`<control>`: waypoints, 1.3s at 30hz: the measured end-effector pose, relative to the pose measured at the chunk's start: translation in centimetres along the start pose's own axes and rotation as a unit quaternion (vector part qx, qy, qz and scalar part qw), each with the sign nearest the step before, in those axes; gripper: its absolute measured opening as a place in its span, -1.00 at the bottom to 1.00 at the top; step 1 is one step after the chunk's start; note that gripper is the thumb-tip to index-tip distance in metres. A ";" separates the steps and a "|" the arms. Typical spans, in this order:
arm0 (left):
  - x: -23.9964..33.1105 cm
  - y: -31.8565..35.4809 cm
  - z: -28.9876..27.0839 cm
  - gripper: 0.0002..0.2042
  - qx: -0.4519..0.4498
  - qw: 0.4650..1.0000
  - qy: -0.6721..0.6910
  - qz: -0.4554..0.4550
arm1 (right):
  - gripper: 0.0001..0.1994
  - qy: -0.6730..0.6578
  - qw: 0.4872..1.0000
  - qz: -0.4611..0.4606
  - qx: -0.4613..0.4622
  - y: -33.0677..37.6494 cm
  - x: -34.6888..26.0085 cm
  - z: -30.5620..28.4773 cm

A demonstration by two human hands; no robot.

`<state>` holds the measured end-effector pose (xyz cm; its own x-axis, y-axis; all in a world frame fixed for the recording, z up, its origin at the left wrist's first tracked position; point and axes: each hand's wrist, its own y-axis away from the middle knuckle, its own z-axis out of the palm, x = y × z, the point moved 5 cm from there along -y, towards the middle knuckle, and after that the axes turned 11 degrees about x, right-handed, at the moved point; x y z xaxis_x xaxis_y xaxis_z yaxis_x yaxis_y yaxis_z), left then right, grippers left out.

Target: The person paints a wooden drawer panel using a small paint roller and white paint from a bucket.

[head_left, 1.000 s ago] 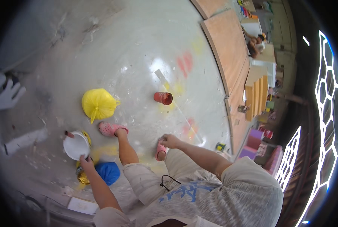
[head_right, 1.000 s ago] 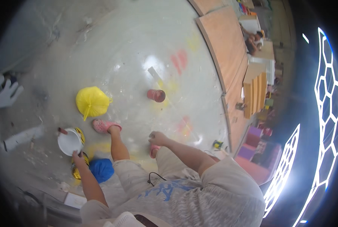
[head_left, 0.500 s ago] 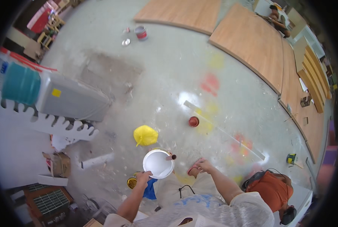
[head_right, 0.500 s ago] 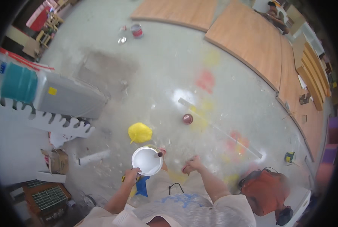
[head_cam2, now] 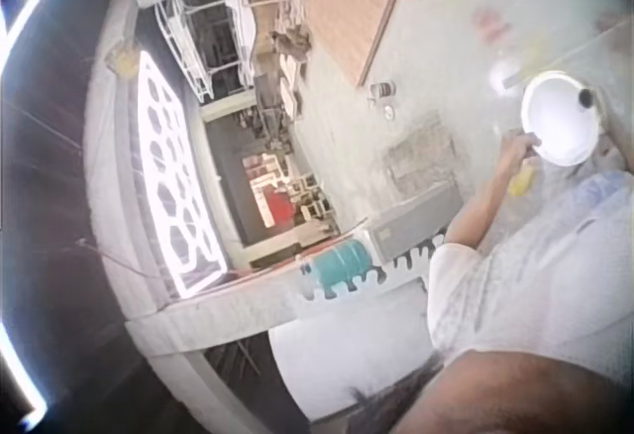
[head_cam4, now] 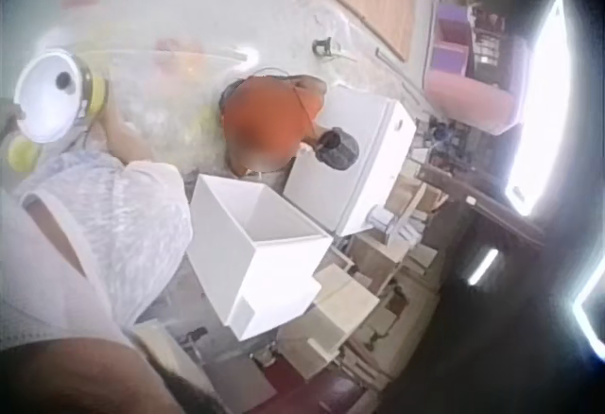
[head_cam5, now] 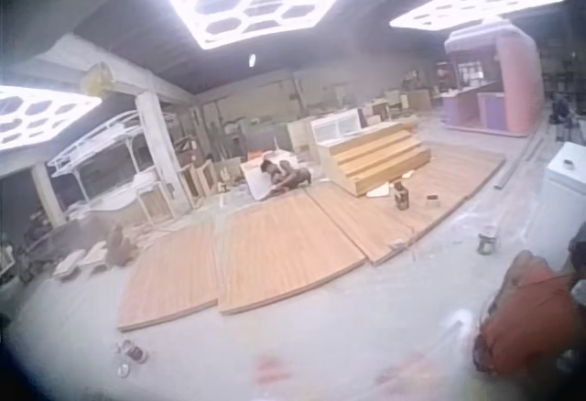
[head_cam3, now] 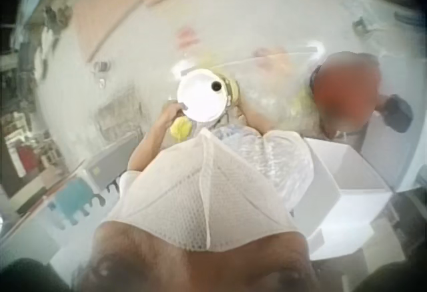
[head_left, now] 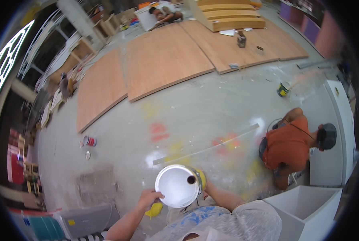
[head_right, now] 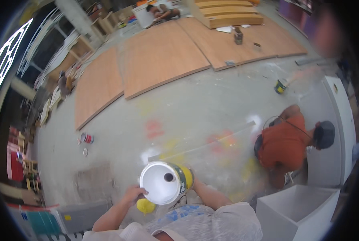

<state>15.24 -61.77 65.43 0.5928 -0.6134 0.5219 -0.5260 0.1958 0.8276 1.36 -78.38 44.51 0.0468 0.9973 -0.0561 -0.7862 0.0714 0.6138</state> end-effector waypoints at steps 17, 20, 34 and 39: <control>32.0 -5.2 29.1 -0.24 -0.476 0.777 -0.096 0.400 | -0.59 -0.085 0.868 -0.463 0.157 8.4 -32.0 7.8; 35.6 -5.8 33.9 -0.15 -0.474 0.709 -0.128 0.507 | -0.59 -0.102 0.852 -0.484 0.170 8.9 -35.6 7.8; 50.6 -6.6 58.7 0.11 -0.577 0.438 -0.084 0.684 | -0.60 -0.200 0.753 -0.575 0.251 12.7 -57.0 0.7; 56.3 -4.9 67.4 0.12 -0.590 0.421 -0.088 0.683 | -0.60 -0.230 0.709 -0.600 0.290 16.4 -63.3 -1.4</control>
<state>10.10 -148.85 76.82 0.1186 0.6619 0.7402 0.4288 0.6382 -0.6394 -15.40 -140.33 57.00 0.7688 0.1016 -0.6313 0.3705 0.7339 0.5694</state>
